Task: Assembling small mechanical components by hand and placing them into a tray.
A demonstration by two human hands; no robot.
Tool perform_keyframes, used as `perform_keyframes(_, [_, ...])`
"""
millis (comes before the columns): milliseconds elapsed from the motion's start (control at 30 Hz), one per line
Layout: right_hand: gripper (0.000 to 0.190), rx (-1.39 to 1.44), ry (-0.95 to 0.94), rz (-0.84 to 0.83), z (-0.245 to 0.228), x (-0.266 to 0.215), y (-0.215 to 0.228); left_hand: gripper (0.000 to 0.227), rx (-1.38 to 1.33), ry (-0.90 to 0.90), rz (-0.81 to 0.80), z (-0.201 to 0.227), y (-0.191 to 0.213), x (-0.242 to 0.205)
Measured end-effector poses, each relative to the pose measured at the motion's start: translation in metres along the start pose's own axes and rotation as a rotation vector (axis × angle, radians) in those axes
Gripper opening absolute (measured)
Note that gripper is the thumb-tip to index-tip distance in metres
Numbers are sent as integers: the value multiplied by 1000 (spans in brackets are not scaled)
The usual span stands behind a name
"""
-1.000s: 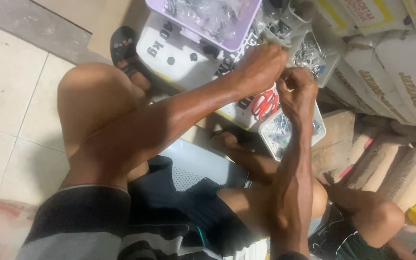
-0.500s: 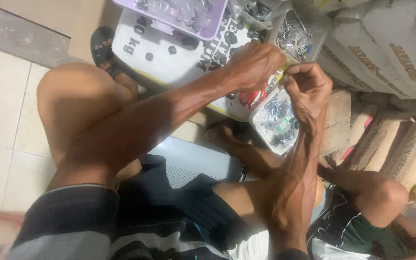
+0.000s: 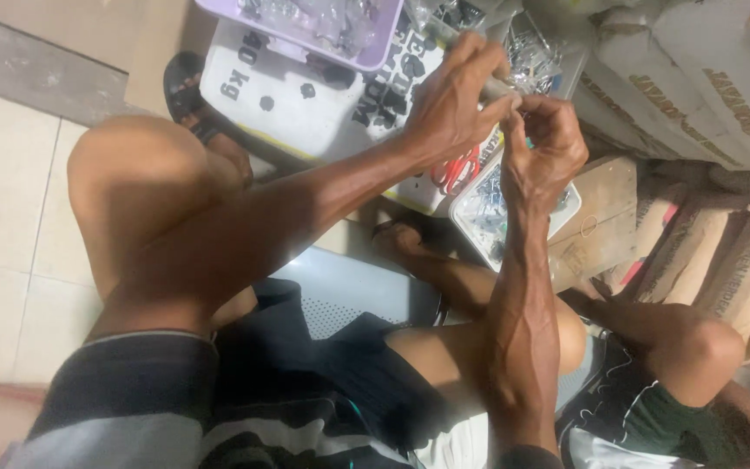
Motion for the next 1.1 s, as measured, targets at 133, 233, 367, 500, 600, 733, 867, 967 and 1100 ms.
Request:
perform_keyframes(133, [6,-95,57,-36,2,-6,-5,18,-135,-32,-36,-15,-18,0])
perform_keyframes(233, [8,-95,3,-78,-9,-12,-1,24,198,-75,-75,-32,-45,-4])
perform_keyframes(367, [5,-128,-18,-150,-10,-13,6,32,138,-9,-156,-19,-39,-9])
perform_keyframes(500, [12,-156,-36,-163,5,-26,12,14,360,31,-197,-35,-69,-17])
perform_keyframes(600, [14,-284,-2,-221,15,-39,28,28,350,65,-79,-46,-71,-15])
perform_keyframes(733, [5,-126,-421,-222,3,-37,58,16,274,329,-136,-42,-32,1])
perform_keyframes(867, [12,-518,-830,-436,68,-55,59,22,199,435,-268,-40,-41,-4])
perform_keyframes(967, [27,-533,-769,-333,94,-70,51,23,137,237,-184,-60,-56,-8])
perform_keyframes(1100, [15,-629,-606,-301,110,-74,41,20,129,351,-321,-57,-42,3])
Point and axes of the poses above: each hand's wrist, its own x-axis towards the middle knuckle, its own y-axis out of the back of the hand, z = x × y, the point moved 2 cm from there along x, towards the middle knuckle, and after that the axes turned 4 degrees about x, right-handed, at the moved point
